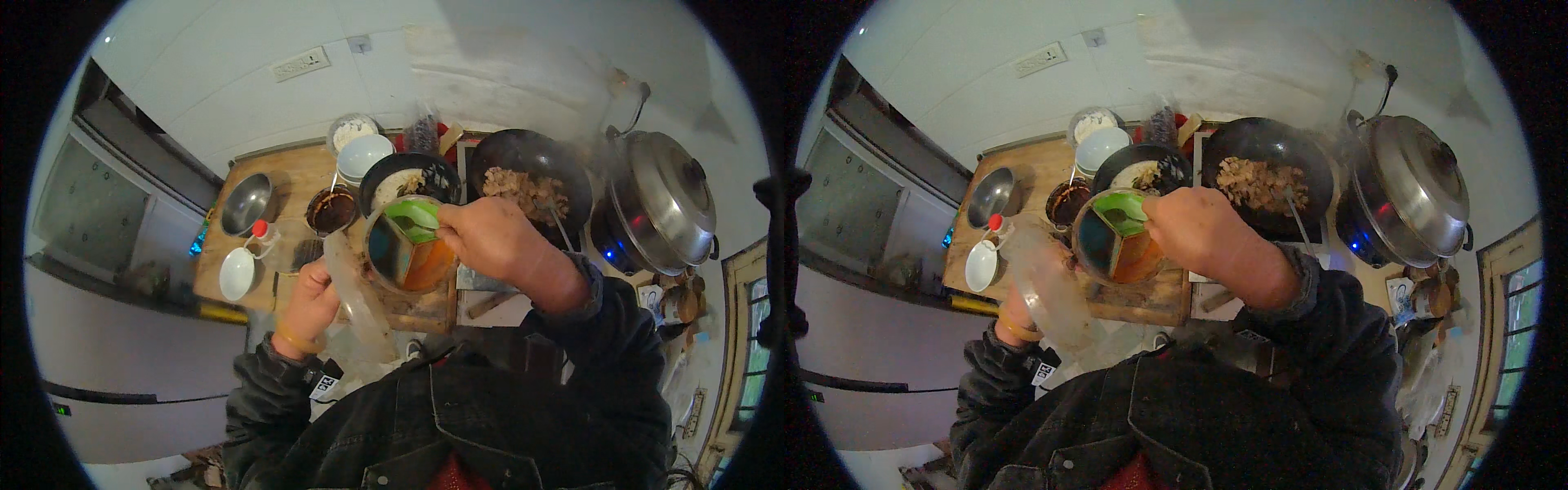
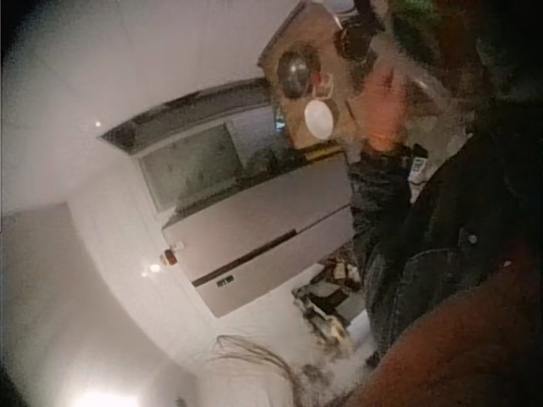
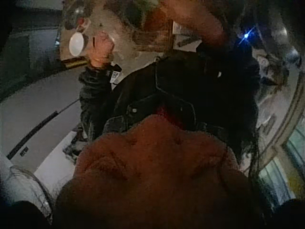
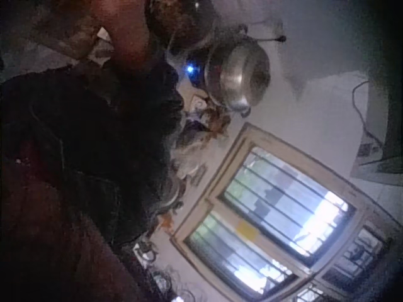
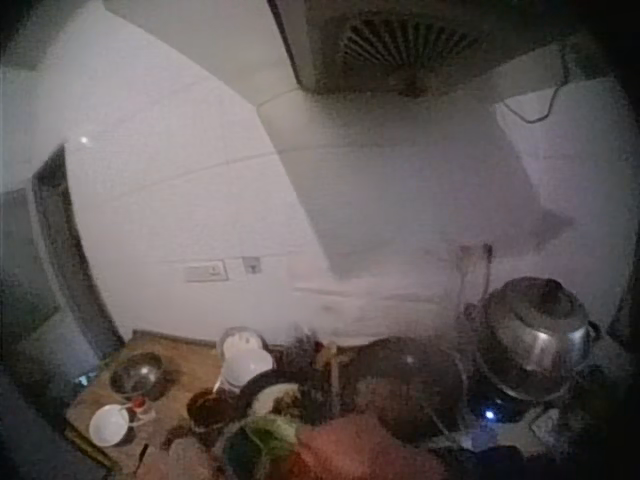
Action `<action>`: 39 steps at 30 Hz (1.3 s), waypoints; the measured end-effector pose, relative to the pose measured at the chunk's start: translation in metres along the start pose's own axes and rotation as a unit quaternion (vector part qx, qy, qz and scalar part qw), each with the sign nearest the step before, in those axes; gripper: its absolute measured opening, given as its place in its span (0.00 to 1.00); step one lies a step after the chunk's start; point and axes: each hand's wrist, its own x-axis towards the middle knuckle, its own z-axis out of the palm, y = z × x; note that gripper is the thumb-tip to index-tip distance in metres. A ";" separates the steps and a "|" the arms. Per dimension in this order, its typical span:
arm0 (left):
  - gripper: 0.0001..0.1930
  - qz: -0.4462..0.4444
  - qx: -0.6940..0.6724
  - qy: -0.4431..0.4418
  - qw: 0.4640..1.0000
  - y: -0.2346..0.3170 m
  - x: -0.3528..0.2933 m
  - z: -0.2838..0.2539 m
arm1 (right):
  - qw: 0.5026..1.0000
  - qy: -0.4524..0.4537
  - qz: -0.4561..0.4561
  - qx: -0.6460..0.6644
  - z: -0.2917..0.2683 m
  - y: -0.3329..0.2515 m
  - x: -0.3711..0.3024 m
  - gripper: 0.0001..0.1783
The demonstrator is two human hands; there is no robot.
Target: The person stir-fries meat in a wok, then adds chopped green onions and sliced potatoes. They season the mixture with salt and soy sauce while continuously stirring the ingredients in the wok.
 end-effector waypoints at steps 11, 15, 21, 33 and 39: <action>0.08 -0.010 -0.105 -0.004 0.994 -0.014 0.011 0.005 | 0.996 0.085 0.029 -0.004 0.018 0.002 -0.010 0.06; 0.06 0.002 -0.048 -0.020 0.999 -0.017 0.017 0.006 | 0.987 0.098 0.100 0.077 0.029 0.001 -0.006 0.06; 0.05 0.028 -0.036 -0.027 0.999 -0.017 0.026 0.007 | 0.949 0.044 0.242 0.195 0.017 0.002 -0.003 0.08; 0.08 0.031 -0.096 -0.020 0.995 -0.004 0.045 0.006 | 0.806 -0.002 0.367 0.465 -0.023 0.015 -0.007 0.11; 0.08 0.035 -0.083 -0.022 0.996 0.002 0.052 0.009 | 0.830 -0.008 0.358 0.428 -0.022 0.019 -0.001 0.13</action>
